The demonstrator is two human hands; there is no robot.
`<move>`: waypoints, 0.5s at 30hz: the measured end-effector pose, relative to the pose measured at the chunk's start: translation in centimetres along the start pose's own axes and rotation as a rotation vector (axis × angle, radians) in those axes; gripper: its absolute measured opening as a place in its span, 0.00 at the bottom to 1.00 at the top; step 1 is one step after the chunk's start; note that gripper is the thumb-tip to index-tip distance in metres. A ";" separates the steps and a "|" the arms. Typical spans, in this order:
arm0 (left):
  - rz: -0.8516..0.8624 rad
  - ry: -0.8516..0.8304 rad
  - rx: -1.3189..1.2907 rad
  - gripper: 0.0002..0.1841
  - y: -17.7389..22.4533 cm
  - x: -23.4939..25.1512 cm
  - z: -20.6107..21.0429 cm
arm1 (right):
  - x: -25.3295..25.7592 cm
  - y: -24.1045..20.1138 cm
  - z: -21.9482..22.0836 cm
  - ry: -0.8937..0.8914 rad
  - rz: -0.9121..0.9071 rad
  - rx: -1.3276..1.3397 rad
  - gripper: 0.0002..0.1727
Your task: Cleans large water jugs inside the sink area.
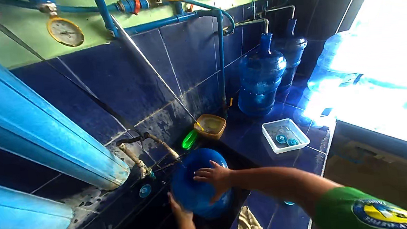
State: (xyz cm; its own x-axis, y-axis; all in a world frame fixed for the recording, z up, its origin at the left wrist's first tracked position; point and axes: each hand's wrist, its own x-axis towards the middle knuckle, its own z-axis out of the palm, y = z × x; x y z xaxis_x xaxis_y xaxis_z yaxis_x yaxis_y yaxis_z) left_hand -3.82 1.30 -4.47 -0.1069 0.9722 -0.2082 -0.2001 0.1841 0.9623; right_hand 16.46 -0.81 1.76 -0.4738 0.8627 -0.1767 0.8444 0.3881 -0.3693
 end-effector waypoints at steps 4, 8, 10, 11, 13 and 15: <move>-0.137 0.118 -0.018 0.37 -5.5 -2.0 4.2 | 2.3 -4.9 0.4 0.076 0.482 0.132 0.66; 0.023 -0.005 -0.027 0.28 -7.0 2.0 -1.9 | -1.2 -1.5 0.5 -0.084 -0.083 -0.104 0.64; 0.008 -0.060 -0.144 0.31 -3.2 2.1 -1.6 | -1.1 0.7 0.1 -0.068 -0.183 -0.145 0.67; 0.004 -0.041 -0.170 0.33 -2.0 1.6 -0.4 | -0.3 0.7 0.1 -0.028 -0.113 -0.104 0.65; 0.016 0.018 -0.131 0.34 -1.0 0.0 3.2 | 2.3 -1.5 -0.3 0.052 0.213 0.058 0.59; 0.043 0.018 -0.086 0.33 -2.3 0.1 5.5 | 4.9 -4.2 -0.7 0.107 0.503 0.160 0.60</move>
State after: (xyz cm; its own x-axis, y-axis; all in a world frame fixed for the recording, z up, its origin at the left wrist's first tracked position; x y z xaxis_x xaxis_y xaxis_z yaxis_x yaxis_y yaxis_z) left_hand 1.98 1.80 -5.76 -0.1343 0.9761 -0.1710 -0.2776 0.1286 0.9520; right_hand 10.75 1.96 3.09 0.0148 0.9609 -0.2767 0.9078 -0.1289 -0.3990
